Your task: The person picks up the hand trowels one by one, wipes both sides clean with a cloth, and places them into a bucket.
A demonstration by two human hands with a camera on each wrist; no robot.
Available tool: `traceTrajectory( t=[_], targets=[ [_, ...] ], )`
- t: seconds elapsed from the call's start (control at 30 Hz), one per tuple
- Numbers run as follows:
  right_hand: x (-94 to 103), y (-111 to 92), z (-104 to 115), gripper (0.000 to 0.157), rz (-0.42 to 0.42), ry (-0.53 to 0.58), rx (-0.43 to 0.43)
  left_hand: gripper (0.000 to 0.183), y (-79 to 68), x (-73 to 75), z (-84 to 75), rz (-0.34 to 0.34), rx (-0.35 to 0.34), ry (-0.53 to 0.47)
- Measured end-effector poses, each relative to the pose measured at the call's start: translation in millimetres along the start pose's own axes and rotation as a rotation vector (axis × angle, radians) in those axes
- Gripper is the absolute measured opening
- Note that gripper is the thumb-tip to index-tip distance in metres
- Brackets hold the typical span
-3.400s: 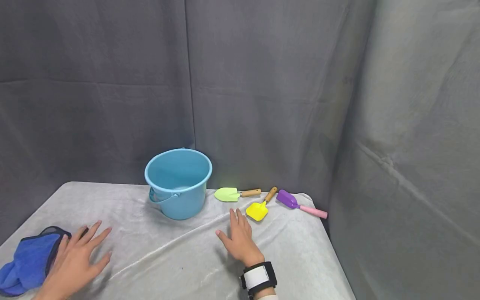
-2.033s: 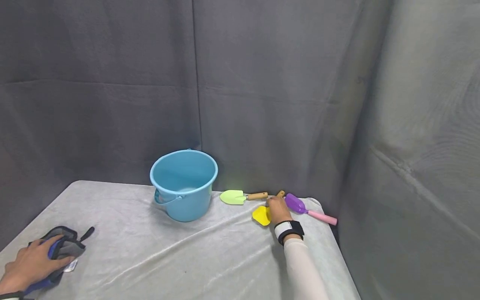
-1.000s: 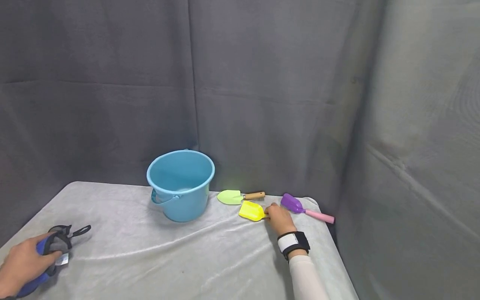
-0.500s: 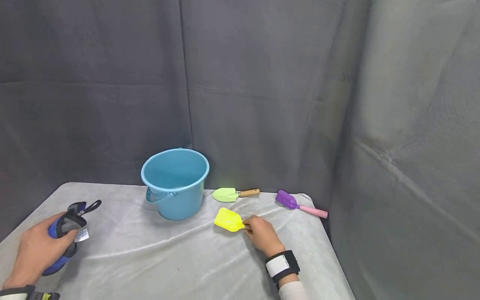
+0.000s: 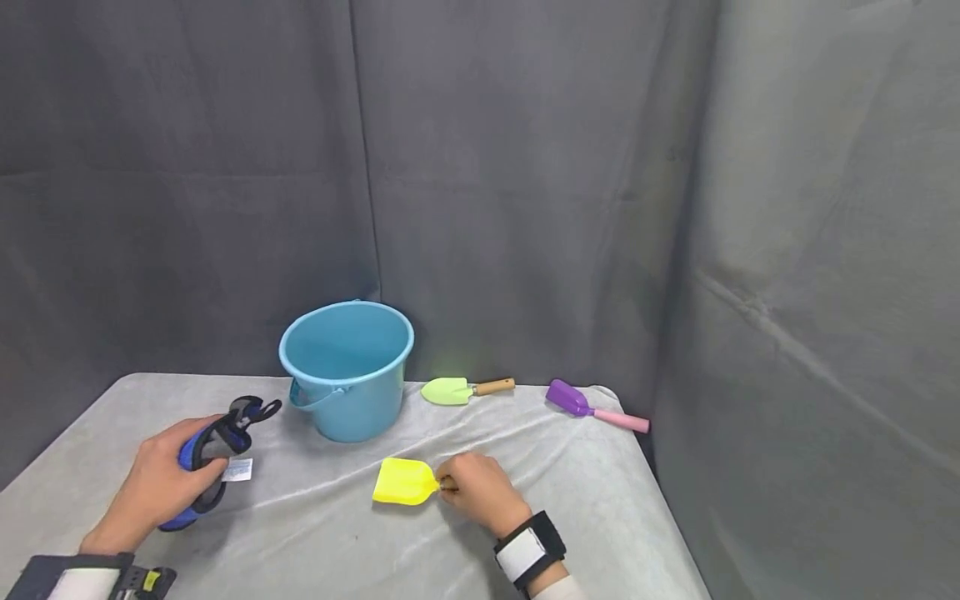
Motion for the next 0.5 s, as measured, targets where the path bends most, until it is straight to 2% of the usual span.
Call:
traceTrajectory(
  t=[0.23,0.5],
  targets=[
    [-5.6,9,26,0.014,0.056,-0.005,0.055,0.068,2.7,-13.7,-32.0,0.054,-0.207,-0.09],
    [-1.9,10,41,0.02,0.074,-0.062,0.079,0.075,-3.4,-37.9,-75.3,0.072,-0.324,-0.121]
  ],
)
Point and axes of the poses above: each hand's wrist, its own y-axis towards the middle knuckle, its own x-axis out of the back of the hand, z = x × y, the point moved 4 cm from there along y, towards the middle knuckle, and after that the axes turned 4 degrees about y, right-handed, at the moved point
